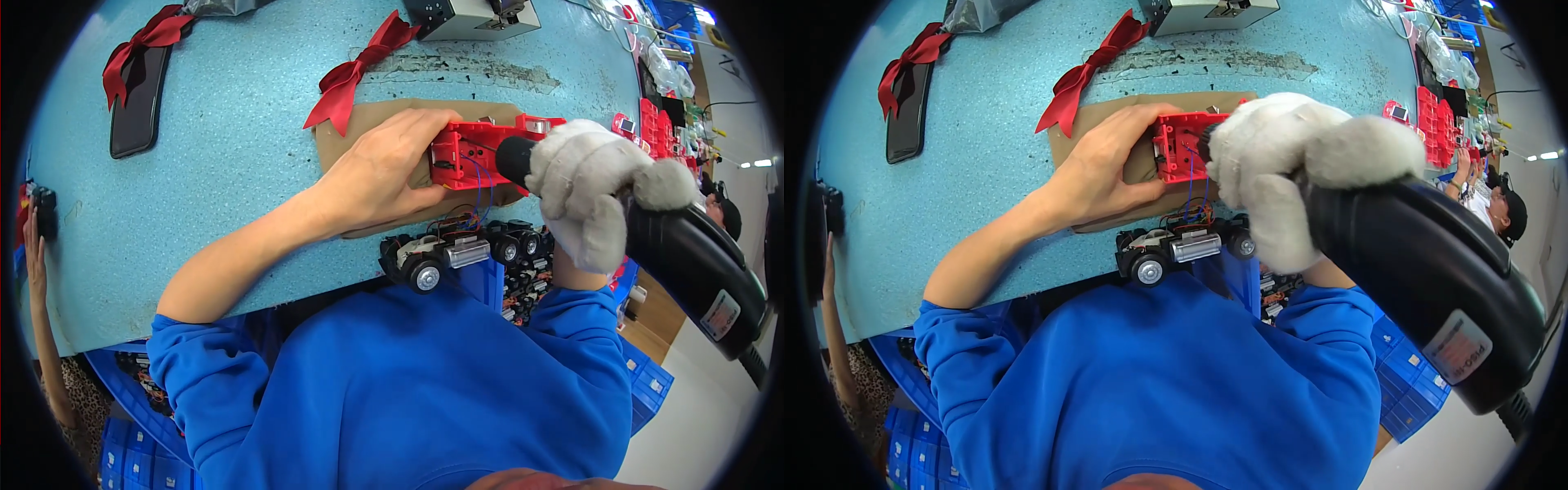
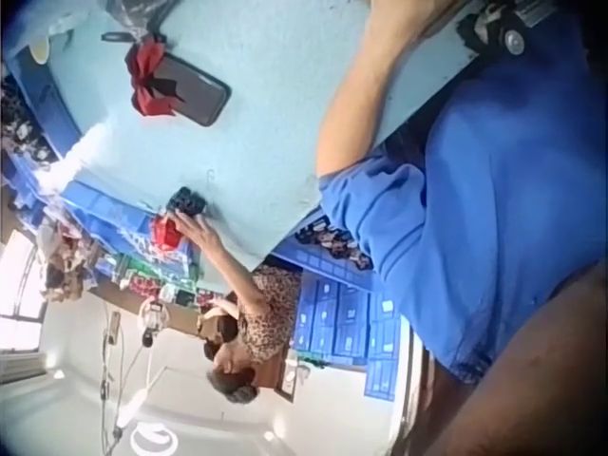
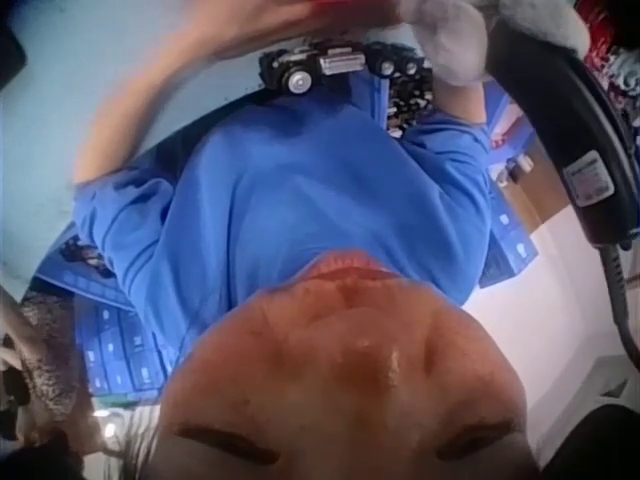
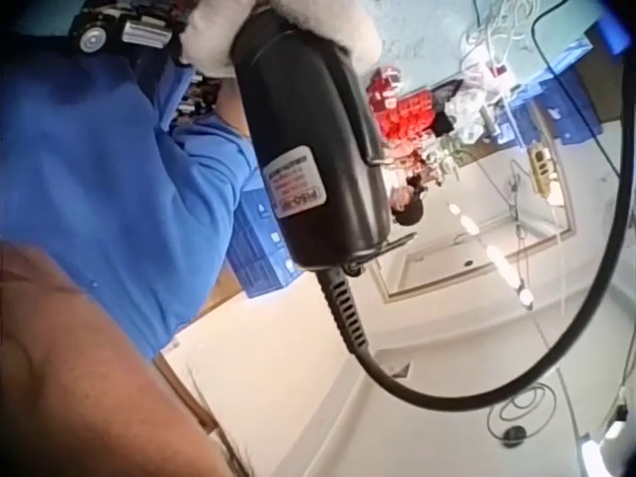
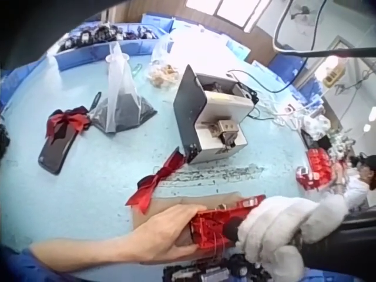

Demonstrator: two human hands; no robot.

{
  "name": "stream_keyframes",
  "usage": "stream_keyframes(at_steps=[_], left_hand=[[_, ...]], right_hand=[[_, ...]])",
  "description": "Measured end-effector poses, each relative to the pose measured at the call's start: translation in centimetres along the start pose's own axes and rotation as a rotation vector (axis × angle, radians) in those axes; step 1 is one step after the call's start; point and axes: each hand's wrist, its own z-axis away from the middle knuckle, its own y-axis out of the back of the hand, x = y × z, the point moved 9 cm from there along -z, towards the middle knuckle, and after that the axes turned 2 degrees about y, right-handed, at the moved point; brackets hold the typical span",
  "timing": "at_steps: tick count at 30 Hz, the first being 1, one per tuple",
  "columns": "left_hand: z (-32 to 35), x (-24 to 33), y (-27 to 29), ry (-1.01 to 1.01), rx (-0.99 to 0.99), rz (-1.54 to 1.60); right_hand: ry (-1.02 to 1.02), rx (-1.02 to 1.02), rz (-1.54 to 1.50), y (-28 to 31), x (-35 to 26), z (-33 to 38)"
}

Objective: Assembling plastic toy trucks by attaching the red cab to the chassis using an electric screwdriver and placing finished units into a bin.

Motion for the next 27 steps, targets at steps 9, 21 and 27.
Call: stream_keyframes(at_steps=[9, 21, 27], left_hand=[[0.4, 0.4, -0.4, 0.001, -0.005, 0.009], [0.0, 1.3, 0.4, -0.021, 0.041, -0.077], [-0.9, 3.8, 1.1, 0.002, 0.223, -0.027]], right_hand=[[-0.027, 0.195, -0.036, -1.1, 1.1, 0.9], [0.066, 0.833, 0.206, 10.4, -4.4, 3.1], [-0.663, 0.496, 1.045, 15.2, 9.3, 16.6]])
